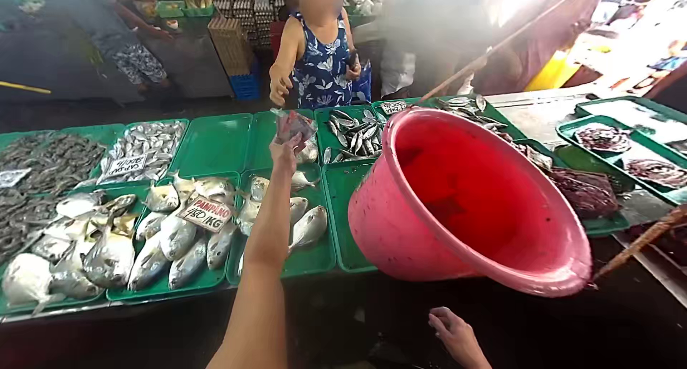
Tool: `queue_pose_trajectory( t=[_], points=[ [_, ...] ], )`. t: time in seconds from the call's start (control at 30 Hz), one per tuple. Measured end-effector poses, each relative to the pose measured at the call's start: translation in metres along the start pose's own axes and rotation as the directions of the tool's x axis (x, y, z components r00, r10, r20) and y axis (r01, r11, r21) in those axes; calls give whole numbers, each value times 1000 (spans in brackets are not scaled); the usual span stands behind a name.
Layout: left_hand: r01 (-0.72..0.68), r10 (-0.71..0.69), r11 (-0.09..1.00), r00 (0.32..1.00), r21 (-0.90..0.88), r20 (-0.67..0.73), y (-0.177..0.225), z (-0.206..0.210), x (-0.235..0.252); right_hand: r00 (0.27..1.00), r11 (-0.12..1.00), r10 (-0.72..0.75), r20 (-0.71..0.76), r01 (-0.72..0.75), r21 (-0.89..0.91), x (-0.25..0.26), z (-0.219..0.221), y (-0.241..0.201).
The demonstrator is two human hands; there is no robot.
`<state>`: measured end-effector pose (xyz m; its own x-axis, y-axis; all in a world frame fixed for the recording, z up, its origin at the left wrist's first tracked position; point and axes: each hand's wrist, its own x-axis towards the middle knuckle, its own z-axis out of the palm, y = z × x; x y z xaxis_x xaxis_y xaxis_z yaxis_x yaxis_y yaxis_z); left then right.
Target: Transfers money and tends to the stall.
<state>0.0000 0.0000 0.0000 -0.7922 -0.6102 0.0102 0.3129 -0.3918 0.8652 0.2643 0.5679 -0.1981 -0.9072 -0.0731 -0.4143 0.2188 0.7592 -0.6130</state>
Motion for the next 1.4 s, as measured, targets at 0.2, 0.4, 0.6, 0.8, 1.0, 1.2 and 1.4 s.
queue_pose_trajectory(
  t=[0.2,0.4,0.6,0.8,1.0,1.2,1.4],
  points=[
    [-44,44,999,999,9,-10,16,-41,12,890,895,-445,-95,438,-89,30,41,-98],
    [105,-105,994,994,32,-8,9,-81,19,660,753,-657,-364,595,-281,56,78,-174],
    [223,-221,970,975,-100,26,15,-108,28,681,832,-552,-481,490,-260,97,109,-214],
    [279,-267,918,960,-284,79,22,-114,20,770,925,-380,-513,314,-214,105,134,-225],
    [355,-337,883,935,-307,112,8,-114,31,772,928,-351,-530,210,-308,109,139,-223],
    [393,-368,863,920,-318,136,-3,-114,43,788,933,-299,-538,124,-337,113,141,-225],
    [417,-385,842,909,-343,161,-17,-118,34,840,930,-258,-478,82,-358,112,138,-227]
  ],
)
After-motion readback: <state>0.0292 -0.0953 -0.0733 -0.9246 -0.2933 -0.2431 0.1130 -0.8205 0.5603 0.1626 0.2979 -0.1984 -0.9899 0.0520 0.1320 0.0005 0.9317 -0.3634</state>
